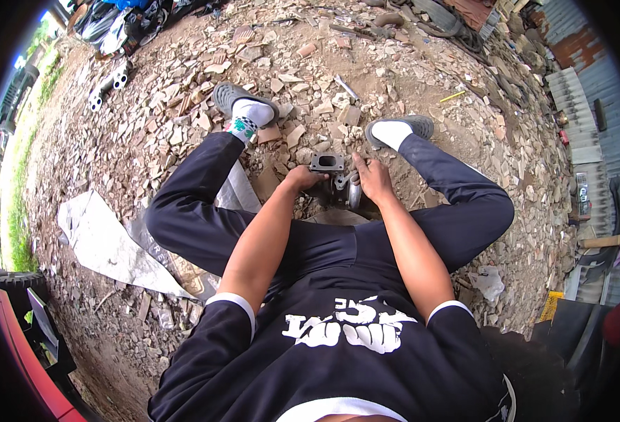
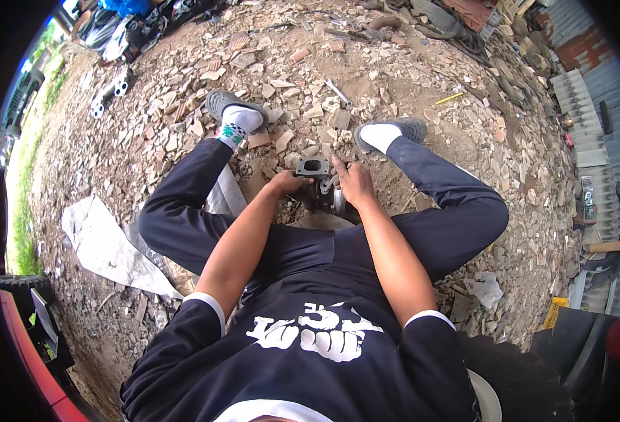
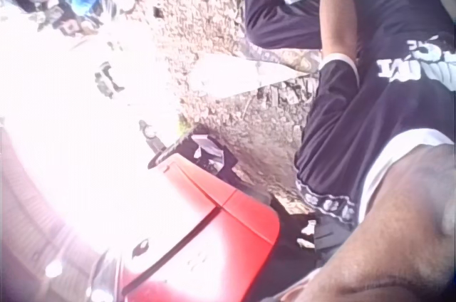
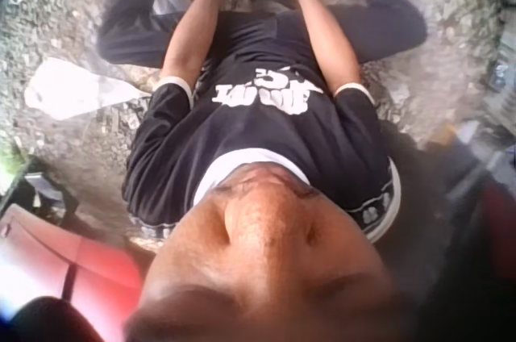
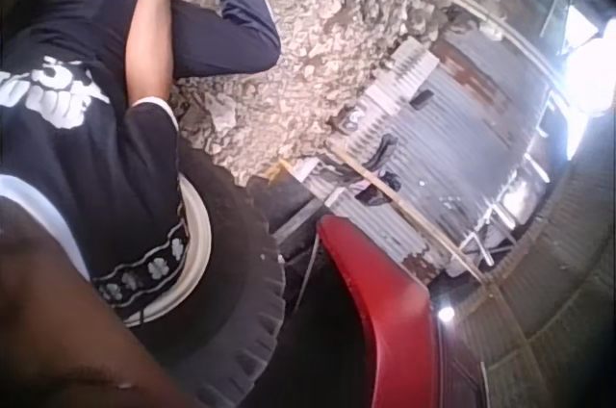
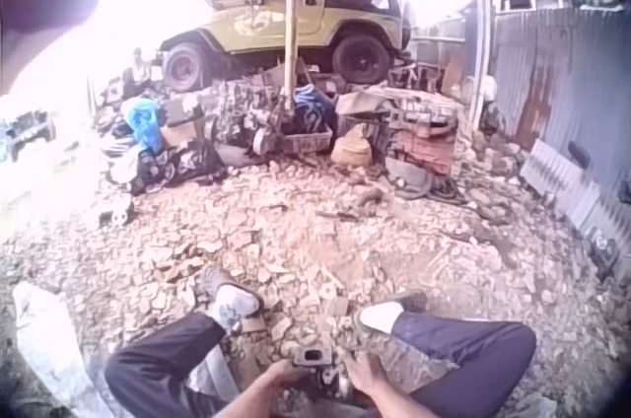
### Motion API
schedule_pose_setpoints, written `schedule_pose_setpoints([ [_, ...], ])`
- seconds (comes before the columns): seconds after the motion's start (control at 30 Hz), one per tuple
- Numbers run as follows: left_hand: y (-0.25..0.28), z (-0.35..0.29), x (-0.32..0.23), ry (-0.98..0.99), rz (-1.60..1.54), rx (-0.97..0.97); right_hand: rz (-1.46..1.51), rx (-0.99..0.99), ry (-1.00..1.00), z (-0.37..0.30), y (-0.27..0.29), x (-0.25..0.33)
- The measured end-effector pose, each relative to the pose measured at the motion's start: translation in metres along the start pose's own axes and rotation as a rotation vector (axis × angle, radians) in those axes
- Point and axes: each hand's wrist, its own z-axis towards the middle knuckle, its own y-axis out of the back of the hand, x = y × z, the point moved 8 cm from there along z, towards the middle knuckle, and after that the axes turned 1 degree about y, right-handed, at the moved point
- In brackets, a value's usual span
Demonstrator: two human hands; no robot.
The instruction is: The person sits on the ground and uses a small metal tool to scrape and clean the surface of a silver-colored metal part. They repeatedly rotate the part to access different areas while continuing to scrape away residue.
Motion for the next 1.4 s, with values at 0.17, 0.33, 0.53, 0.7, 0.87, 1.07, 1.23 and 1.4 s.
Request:
schedule_pose_setpoints([
  [0.17,-0.005,-0.022,-0.022,-0.047,-0.229,0.033,0.029,-0.01,0.061,-0.021,0.022,0.007],
  [0.33,0.011,-0.029,-0.016,-0.029,-0.007,0.044,0.048,0.049,-0.092,-0.021,0.006,0.018],
  [0.53,0.009,-0.008,0.007,0.054,-0.029,0.252,-0.181,0.121,0.071,-0.021,-0.007,0.079],
  [0.7,0.003,-0.02,-0.009,-0.034,-0.274,0.289,-0.289,0.256,0.115,-0.007,-0.011,0.068],
  [0.87,-0.001,-0.006,-0.006,-0.086,0.009,0.13,-0.275,0.238,0.179,-0.006,-0.022,0.077],
  [1.07,0.014,-0.043,-0.02,-0.094,-0.295,0.288,-0.292,0.217,0.302,-0.025,-0.025,0.09],
  [1.23,0.01,-0.011,0.003,-0.164,-0.148,0.185,-0.347,0.201,0.435,-0.04,-0.033,0.087],
  [1.4,0.007,-0.007,-0.009,-0.075,-0.09,0.24,-0.385,0.337,0.579,-0.072,-0.06,0.103],
])
